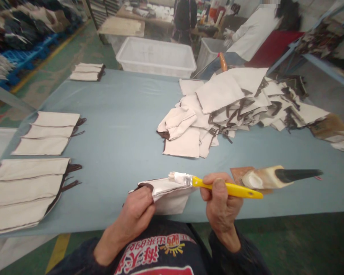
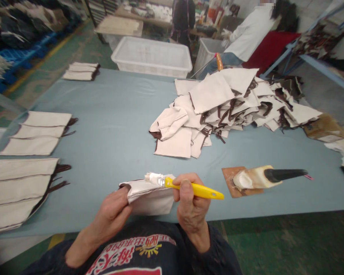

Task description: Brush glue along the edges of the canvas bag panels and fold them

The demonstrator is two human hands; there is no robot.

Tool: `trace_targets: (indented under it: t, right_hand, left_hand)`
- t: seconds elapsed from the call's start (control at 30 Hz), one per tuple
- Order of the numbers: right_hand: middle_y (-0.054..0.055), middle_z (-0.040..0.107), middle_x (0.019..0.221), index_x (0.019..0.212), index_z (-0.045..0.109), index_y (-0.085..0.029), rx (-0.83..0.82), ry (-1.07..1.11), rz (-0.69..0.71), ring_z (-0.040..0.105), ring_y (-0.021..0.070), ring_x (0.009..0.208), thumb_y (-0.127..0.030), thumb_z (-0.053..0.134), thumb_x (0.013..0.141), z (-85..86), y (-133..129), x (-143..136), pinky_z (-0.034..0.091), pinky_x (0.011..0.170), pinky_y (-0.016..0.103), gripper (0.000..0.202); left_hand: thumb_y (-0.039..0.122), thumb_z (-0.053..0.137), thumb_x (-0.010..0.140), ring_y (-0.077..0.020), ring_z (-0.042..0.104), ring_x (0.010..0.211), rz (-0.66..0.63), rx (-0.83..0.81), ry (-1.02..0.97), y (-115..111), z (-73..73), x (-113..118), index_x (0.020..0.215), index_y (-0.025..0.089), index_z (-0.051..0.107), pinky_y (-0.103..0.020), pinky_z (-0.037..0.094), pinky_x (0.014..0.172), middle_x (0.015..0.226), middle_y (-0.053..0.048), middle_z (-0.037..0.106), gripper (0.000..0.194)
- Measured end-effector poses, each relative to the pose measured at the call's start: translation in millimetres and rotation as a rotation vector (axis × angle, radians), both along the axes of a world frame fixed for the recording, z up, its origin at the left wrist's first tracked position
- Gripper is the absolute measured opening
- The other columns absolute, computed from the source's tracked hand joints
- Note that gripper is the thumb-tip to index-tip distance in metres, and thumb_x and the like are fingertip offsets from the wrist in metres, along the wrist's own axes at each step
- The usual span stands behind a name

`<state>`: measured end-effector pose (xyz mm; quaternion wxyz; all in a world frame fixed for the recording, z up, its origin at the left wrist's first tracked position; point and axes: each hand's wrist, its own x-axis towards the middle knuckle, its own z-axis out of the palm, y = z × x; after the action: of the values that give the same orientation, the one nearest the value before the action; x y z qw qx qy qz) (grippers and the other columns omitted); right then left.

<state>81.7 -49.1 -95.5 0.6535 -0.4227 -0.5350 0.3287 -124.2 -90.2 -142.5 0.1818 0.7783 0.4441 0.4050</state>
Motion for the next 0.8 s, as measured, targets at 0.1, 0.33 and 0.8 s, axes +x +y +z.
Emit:
trace_targets:
  t: [0.1, 0.33, 0.8]
  right_hand:
    - [-0.007, 0.046, 0.046, 0.079, 0.065, -0.02, -0.049, -0.11, 0.056, 0.041, 0.0087, 0.037, -0.04, 0.053, 0.102, 2.3, -5, 10, 0.032, 0.038, 0.02, 0.033]
    - [-0.002, 0.059, 0.058, 0.077, 0.065, -0.019, -0.082, -0.386, 0.316, 0.051, 0.0101, 0.047, -0.03, 0.049, 0.101, 13.4, -19, 2, 0.039, 0.045, 0.022, 0.031]
    - [-0.004, 0.046, 0.051, 0.078, 0.067, -0.02, -0.269, -0.181, 0.351, 0.042, 0.0112, 0.045, -0.046, 0.053, 0.101, -6.1, -31, -1, 0.032, 0.039, 0.022, 0.037]
  left_hand:
    - [0.0, 0.045, 0.089, -0.0199, 0.052, 0.07, -0.043, 0.173, 0.122, 0, 1.2, 1, 0.081, 0.019, 0.059, -0.033, 0.042, 0.064, 0.073, -0.005, 0.061, 0.025]
    - [0.003, 0.046, 0.091, -0.0227, 0.056, 0.078, -0.081, 0.185, 0.2, 0, -12.1, -1, 0.082, 0.019, 0.059, -0.036, 0.047, 0.073, 0.077, -0.007, 0.065, 0.023]
    - [0.001, 0.047, 0.088, -0.0233, 0.058, 0.083, -0.103, 0.19, 0.155, -6, -17.5, -2, 0.091, 0.018, 0.061, -0.038, 0.05, 0.075, 0.084, -0.008, 0.068, 0.022]
